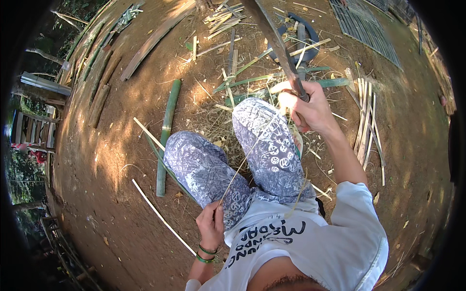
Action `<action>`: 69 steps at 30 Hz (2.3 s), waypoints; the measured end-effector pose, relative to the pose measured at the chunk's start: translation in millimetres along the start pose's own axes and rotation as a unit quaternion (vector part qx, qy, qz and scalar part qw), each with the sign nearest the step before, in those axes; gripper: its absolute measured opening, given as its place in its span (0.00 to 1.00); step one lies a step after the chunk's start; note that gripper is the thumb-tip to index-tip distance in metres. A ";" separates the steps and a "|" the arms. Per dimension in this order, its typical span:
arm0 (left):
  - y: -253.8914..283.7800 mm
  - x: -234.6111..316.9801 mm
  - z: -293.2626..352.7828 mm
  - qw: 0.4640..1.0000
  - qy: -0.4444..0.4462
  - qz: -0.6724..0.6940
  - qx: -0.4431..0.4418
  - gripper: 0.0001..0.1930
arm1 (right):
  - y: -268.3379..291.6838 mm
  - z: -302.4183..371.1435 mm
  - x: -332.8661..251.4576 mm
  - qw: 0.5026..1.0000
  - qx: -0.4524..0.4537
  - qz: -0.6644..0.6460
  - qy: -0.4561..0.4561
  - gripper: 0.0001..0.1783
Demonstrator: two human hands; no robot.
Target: The person sits on the ground and uses a large knife to split long bamboo strips into thinner slats. They hold the bamboo with one hand and use the knife to shave and split the material, creating a pile of finished slats and debris.
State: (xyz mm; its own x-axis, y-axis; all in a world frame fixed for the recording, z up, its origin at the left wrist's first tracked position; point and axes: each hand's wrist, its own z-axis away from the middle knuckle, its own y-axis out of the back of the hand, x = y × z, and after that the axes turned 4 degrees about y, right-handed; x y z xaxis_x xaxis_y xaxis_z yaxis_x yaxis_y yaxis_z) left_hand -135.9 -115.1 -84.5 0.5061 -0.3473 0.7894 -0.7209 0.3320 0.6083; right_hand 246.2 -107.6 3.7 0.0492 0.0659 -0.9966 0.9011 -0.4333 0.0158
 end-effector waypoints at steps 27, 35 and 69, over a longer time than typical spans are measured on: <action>76.3 10.5 -96.1 0.992 0.043 0.084 0.080 0.06 | -63.0 -87.5 -48.1 0.982 0.063 0.019 0.175 0.15; 88.6 -7.3 -77.4 0.979 0.149 0.080 0.116 0.08 | -76.6 -113.2 -54.9 0.975 0.064 0.082 0.197 0.13; -83.1 41.5 -146.5 0.860 0.223 0.395 -0.232 0.12 | -37.4 48.6 76.4 0.881 -0.117 0.454 0.066 0.42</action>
State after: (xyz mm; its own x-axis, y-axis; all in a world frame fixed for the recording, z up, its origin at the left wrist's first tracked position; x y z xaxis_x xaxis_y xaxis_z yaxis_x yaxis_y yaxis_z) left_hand 14.5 -28.6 -90.2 0.1508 0.4853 0.8612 -0.7089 0.6603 -0.2480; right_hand 195.4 -130.1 -76.9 0.8318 -0.1011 -0.5458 0.5269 -0.1652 0.8337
